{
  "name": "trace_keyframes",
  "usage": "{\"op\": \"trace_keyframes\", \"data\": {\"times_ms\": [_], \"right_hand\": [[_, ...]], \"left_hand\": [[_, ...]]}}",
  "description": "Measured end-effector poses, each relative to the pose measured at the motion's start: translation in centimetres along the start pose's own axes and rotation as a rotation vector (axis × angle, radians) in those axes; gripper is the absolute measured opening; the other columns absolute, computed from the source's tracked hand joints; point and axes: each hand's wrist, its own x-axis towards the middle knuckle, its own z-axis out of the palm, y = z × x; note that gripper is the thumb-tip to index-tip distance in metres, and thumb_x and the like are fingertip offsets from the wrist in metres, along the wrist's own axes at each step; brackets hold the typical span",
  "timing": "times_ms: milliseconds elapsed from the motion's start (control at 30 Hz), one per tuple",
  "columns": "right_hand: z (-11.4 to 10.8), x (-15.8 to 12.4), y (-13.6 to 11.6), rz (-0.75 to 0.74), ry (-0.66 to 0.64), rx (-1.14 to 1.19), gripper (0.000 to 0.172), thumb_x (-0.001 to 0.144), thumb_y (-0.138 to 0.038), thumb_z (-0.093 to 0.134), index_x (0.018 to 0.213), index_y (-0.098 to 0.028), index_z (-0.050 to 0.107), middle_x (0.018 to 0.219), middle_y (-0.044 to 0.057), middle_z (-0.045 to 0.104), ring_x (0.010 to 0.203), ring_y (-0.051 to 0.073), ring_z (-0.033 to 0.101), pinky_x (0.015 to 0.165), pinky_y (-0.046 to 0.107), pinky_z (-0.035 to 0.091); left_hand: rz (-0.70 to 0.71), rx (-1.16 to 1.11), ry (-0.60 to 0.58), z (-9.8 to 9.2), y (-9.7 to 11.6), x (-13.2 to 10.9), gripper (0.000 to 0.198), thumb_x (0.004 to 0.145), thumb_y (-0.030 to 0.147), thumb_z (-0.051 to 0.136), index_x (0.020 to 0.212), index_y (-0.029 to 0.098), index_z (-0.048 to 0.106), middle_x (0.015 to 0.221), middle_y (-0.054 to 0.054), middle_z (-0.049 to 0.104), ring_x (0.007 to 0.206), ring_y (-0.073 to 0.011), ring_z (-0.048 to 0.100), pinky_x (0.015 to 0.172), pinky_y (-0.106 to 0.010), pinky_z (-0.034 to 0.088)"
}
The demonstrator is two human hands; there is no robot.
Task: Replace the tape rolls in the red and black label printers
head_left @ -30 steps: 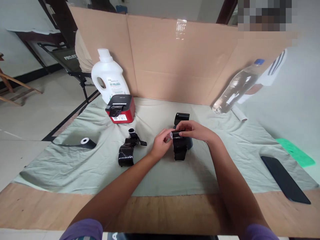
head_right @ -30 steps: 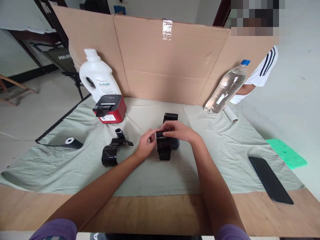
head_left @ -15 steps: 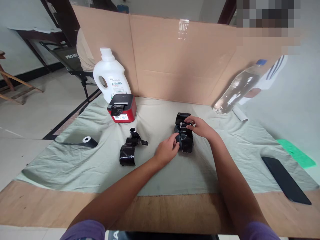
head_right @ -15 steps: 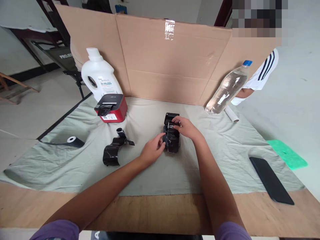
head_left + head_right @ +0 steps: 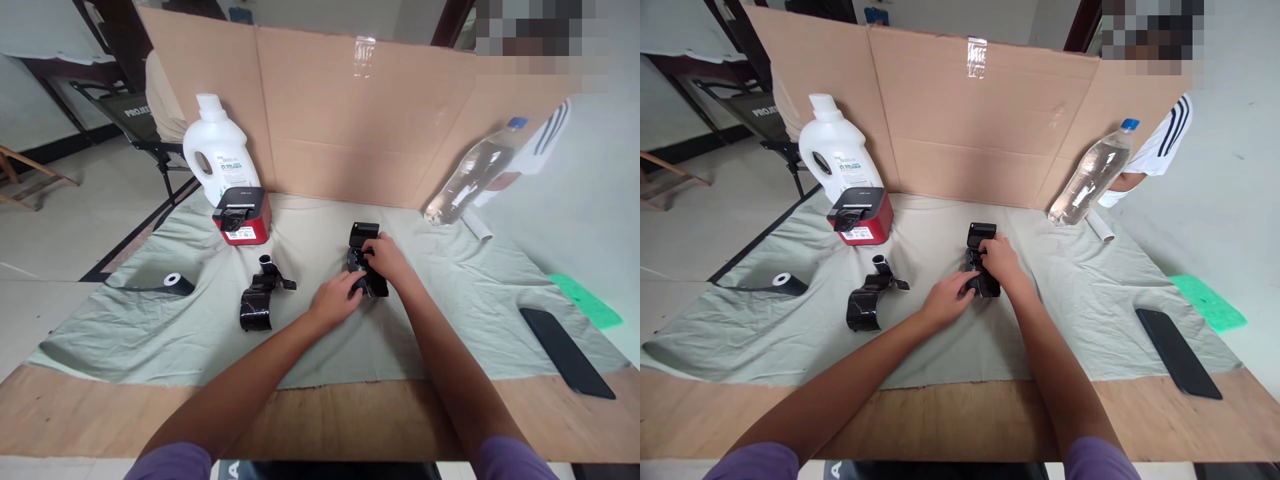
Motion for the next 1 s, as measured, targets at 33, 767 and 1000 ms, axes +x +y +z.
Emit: {"op": "trace_keyframes", "data": {"times_ms": [33,767,1000], "right_hand": [[0.0,0.1,0.1,0.024,0.002,0.012,0.021,0.083,-0.017,0.065,0.103,-0.021,0.069,0.111,0.013,0.056,0.099,0.028,0.058,0.087,0.04,0.048],[-5.4,-0.2,2.8,-0.087,-0.322,0.473,0.025,0.078,-0.032,0.064,0.101,-0.021,0.067,0.099,0.006,0.067,0.084,0.019,0.06,0.075,0.031,0.05],[-3.3,1.0,3.0,0.137,-0.384,0.333,0.054,0.077,-0.036,0.073,0.13,-0.026,0.064,0.129,0.009,0.061,0.104,0.024,0.063,0.095,0.037,0.05]], "left_hand": [[0.012,0.022,-0.007,0.0,0.1,0.0,0.048,0.095,0.029,0.053,0.143,0.031,0.055,0.111,-0.004,0.071,0.089,-0.0199,0.067,0.08,-0.031,0.053],[0.323,0.206,0.017,1.4,-1.6,0.3,0.032,0.1,0.027,0.052,0.126,0.031,0.071,0.09,0.0,0.077,0.075,-0.0125,0.068,0.064,-0.025,0.043],[0.292,0.189,-0.036,1.2,-1.5,0.4,0.034,0.1,0.027,0.051,0.128,0.032,0.07,0.089,0.0,0.076,0.077,-0.0128,0.068,0.065,-0.025,0.045]]}}
